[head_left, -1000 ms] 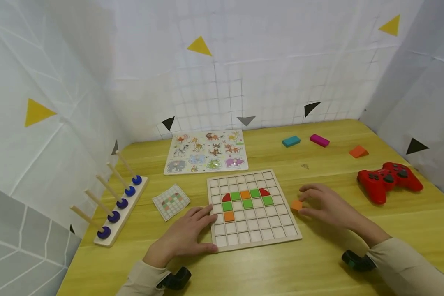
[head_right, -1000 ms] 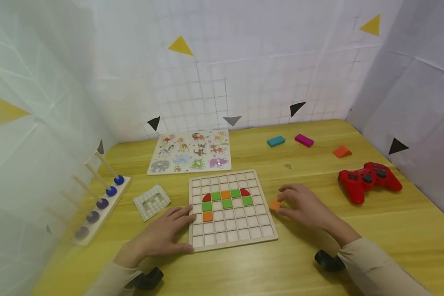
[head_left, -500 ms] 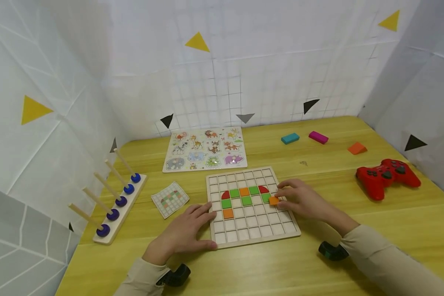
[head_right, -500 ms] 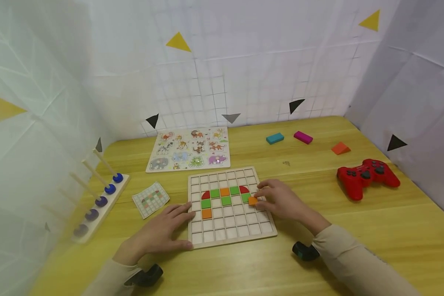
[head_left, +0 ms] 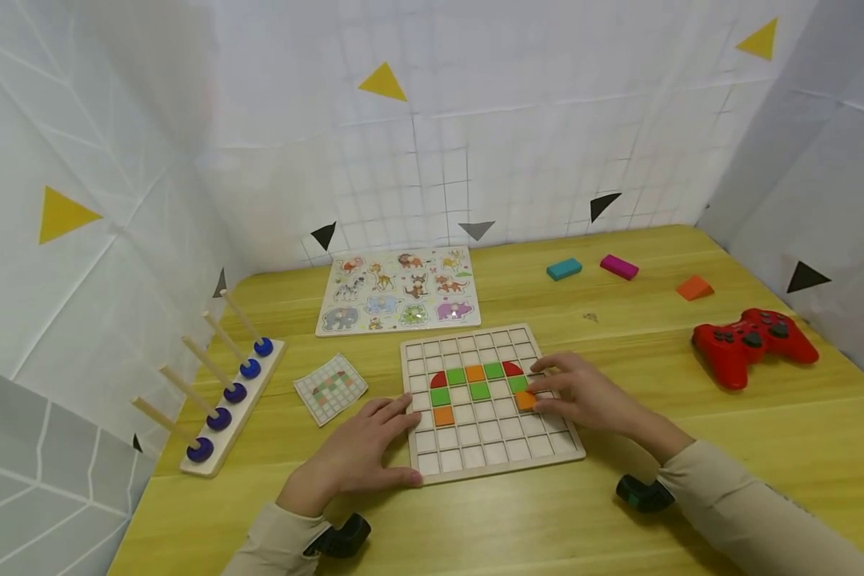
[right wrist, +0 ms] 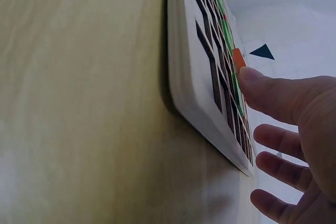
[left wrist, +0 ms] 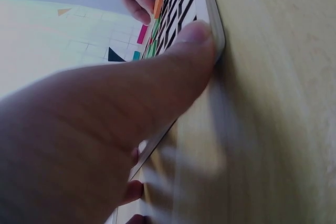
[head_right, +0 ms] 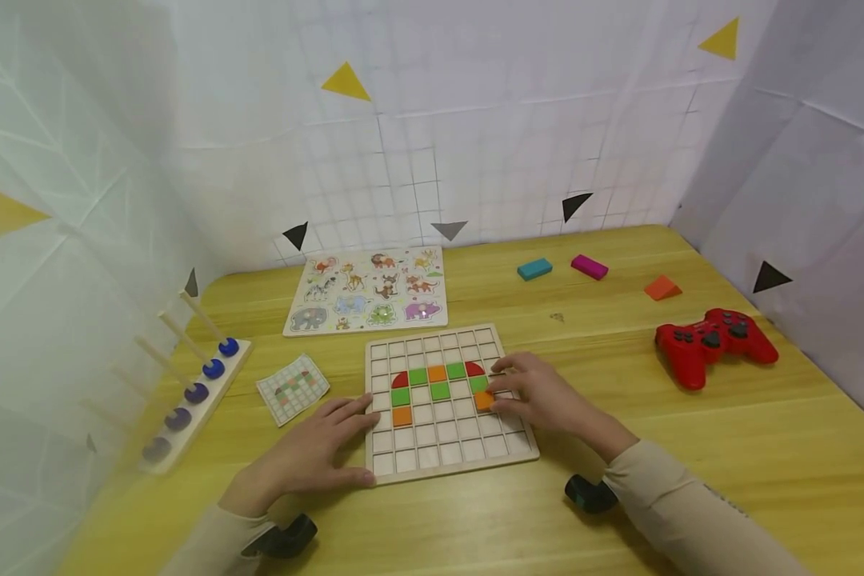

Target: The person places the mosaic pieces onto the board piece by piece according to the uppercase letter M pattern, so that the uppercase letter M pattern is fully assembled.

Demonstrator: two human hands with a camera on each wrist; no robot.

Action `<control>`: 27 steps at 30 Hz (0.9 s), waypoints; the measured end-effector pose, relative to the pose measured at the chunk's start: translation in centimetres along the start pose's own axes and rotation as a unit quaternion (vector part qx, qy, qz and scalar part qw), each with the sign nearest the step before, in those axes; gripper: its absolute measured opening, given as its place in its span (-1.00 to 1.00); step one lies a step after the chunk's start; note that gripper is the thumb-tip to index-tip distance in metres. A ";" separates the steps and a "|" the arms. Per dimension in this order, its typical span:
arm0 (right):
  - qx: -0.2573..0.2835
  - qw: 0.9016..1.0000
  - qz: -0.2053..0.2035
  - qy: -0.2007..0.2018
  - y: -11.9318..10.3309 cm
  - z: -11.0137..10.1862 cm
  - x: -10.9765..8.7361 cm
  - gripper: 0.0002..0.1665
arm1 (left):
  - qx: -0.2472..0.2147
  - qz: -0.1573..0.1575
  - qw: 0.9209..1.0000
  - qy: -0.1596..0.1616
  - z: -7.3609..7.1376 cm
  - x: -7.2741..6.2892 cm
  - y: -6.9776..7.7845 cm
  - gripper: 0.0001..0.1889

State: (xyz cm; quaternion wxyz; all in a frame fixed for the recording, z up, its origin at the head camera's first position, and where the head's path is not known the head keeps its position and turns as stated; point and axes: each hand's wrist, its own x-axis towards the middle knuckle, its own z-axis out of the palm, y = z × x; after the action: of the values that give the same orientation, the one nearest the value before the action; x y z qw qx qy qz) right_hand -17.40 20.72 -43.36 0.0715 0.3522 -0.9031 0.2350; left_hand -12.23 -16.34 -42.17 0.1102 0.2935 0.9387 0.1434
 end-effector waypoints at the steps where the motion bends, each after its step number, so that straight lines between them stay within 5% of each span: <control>1: 0.002 1.000 0.001 -0.001 0.0 0.0 0.0 -0.73 | 0.000 0.000 1.000 0.000 0.0 0.0 0.0 -0.13; 27: 0.004 1.000 0.026 -0.011 -0.1 0.2 0.0 -0.79 | 0.002 0.007 1.000 0.005 -0.1 -0.1 0.0 -0.14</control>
State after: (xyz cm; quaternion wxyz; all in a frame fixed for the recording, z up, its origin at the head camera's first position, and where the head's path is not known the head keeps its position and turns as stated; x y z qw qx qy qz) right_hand -17.29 20.52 -43.51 0.0542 0.3317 -0.9116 0.2368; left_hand -12.21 -16.39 -42.08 0.1037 0.2997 0.9374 0.1441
